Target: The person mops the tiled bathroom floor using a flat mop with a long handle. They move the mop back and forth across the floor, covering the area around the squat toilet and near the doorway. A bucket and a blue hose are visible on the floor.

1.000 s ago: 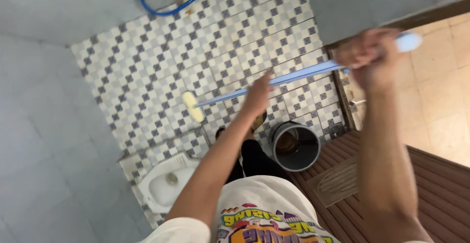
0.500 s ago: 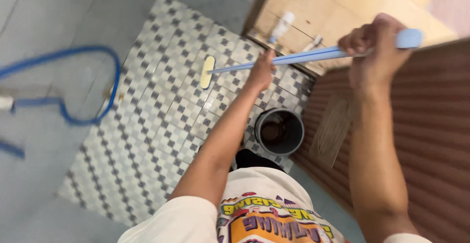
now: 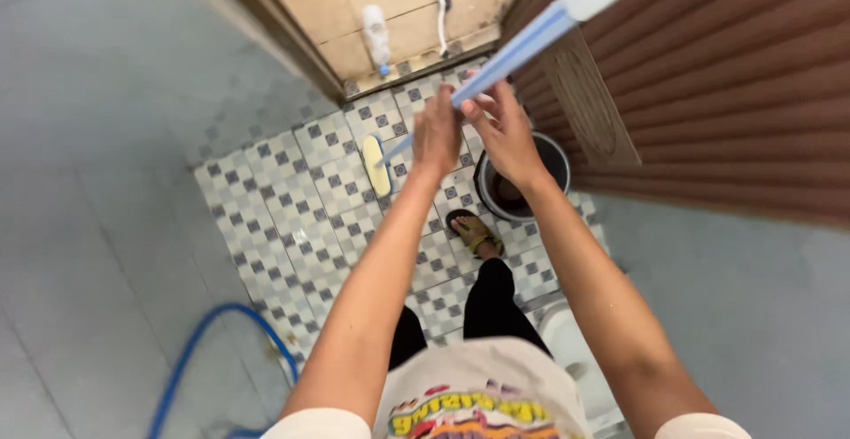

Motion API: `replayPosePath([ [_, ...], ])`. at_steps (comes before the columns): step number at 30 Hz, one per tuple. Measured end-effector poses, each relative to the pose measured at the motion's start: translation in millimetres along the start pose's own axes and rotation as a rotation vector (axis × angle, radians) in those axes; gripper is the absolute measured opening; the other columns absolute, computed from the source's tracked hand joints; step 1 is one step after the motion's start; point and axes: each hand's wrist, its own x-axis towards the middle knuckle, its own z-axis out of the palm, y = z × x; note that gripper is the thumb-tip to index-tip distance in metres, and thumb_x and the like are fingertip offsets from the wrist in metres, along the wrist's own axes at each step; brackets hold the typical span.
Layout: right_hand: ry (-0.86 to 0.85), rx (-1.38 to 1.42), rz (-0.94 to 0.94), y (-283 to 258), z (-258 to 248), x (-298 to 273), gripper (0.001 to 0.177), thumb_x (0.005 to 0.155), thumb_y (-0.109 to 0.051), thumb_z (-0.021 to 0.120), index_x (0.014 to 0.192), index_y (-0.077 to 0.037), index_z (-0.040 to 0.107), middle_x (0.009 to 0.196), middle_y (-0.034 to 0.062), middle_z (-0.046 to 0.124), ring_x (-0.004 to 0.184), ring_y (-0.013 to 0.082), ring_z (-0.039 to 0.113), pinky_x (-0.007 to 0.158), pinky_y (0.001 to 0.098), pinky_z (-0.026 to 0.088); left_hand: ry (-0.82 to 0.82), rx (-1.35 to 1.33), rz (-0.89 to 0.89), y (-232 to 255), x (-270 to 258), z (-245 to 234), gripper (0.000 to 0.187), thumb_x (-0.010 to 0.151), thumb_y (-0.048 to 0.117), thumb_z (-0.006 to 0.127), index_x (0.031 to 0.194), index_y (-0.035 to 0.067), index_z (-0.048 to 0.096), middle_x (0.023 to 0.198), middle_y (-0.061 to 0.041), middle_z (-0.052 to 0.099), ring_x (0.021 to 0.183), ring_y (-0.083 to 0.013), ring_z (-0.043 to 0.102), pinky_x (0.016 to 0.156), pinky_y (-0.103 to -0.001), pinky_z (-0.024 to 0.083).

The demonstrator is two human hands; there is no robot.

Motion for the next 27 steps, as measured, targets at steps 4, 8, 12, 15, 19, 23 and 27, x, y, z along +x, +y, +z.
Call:
replayPosePath([
  [4, 0.195, 0.025, 0.010, 41.5, -17.7, 8.7, 0.031, 0.111, -0.023, 0.060, 0.134, -0.004, 0.053, 0.126, 0.0103, 0.070, 0.114, 0.0168, 0.068, 0.098, 0.0310, 0.056, 0.069, -0.307, 0.190, -26.4, -25.7, 60.5, 0.058, 0.087, 0.001, 0.056, 0.142, -0.003, 0.036, 0.133, -0.028, 0.047, 0.129, -0.0451, 0.049, 0.113, -0.049, 0.040],
  [8, 0.173, 0.113, -0.052, 101.3, -40.7, 24.6, 0.034, 0.105, -0.015, 0.067, 0.133, -0.005, 0.049, 0.121, 0.0099, 0.069, 0.118, 0.0171, 0.067, 0.102, 0.0309, 0.056, 0.035, -0.221, 0.037, -132.1, -76.1, 156.4, 0.067, 0.083, 0.004, 0.065, 0.142, -0.008, 0.034, 0.138, -0.030, 0.039, 0.132, -0.0487, 0.038, 0.113, -0.054, 0.031],
  [12, 0.185, -0.070, 0.056, 172.7, -46.1, 37.2, 0.032, 0.103, -0.013, 0.066, 0.129, -0.006, 0.050, 0.119, 0.0097, 0.071, 0.114, 0.0166, 0.069, 0.099, 0.0316, 0.058, -0.296, -0.367, -0.382, -273.1, -126.6, 299.2, 0.038, 0.088, 0.017, 0.066, 0.120, -0.002, 0.057, 0.116, -0.020, 0.060, 0.113, -0.0357, 0.058, 0.100, -0.044, 0.047],
  [15, 0.109, -0.119, -0.022, 218.5, -52.3, 42.7, 0.035, 0.105, -0.017, 0.065, 0.133, -0.008, 0.046, 0.119, 0.0079, 0.071, 0.115, 0.0159, 0.071, 0.102, 0.0326, 0.060, -0.342, -0.446, -0.675, -357.1, -142.8, 419.2, 0.049, 0.087, 0.026, 0.069, 0.123, -0.004, 0.054, 0.110, -0.017, 0.065, 0.103, -0.0300, 0.064, 0.092, -0.040, 0.051],
  [19, -0.024, -0.162, -0.105, 271.2, -56.5, 45.7, 0.033, 0.110, -0.020, 0.063, 0.137, -0.010, 0.048, 0.120, 0.0066, 0.072, 0.117, 0.0157, 0.074, 0.104, 0.0346, 0.061, -0.333, -0.494, -0.866, -406.4, -150.4, 539.1, 0.076, 0.088, 0.032, 0.069, 0.141, -0.008, 0.033, 0.108, -0.022, 0.070, 0.102, -0.0333, 0.066, 0.092, -0.041, 0.051],
  [23, -0.112, -0.212, -0.160, 304.0, -58.1, 50.7, 0.032, 0.111, -0.018, 0.063, 0.137, -0.010, 0.047, 0.119, 0.0064, 0.070, 0.115, 0.0160, 0.074, 0.104, 0.0343, 0.066, -0.283, -0.275, -0.803, -414.9, -145.1, 576.5, 0.060, 0.086, 0.032, 0.075, 0.126, -0.008, 0.057, 0.117, -0.027, 0.069, 0.111, -0.0411, 0.065, 0.099, -0.044, 0.050],
  [27, -0.130, 0.026, -0.183, 313.5, -61.0, 54.2, 0.028, 0.117, -0.015, 0.064, 0.135, -0.010, 0.043, 0.113, 0.0053, 0.066, 0.114, 0.0175, 0.073, 0.105, 0.0342, 0.061, -0.128, -0.347, -0.808, -413.6, -150.9, 556.2, 0.051, 0.078, 0.028, 0.077, 0.118, -0.001, 0.067, 0.114, -0.023, 0.073, 0.108, -0.0394, 0.068, 0.095, -0.044, 0.051],
])
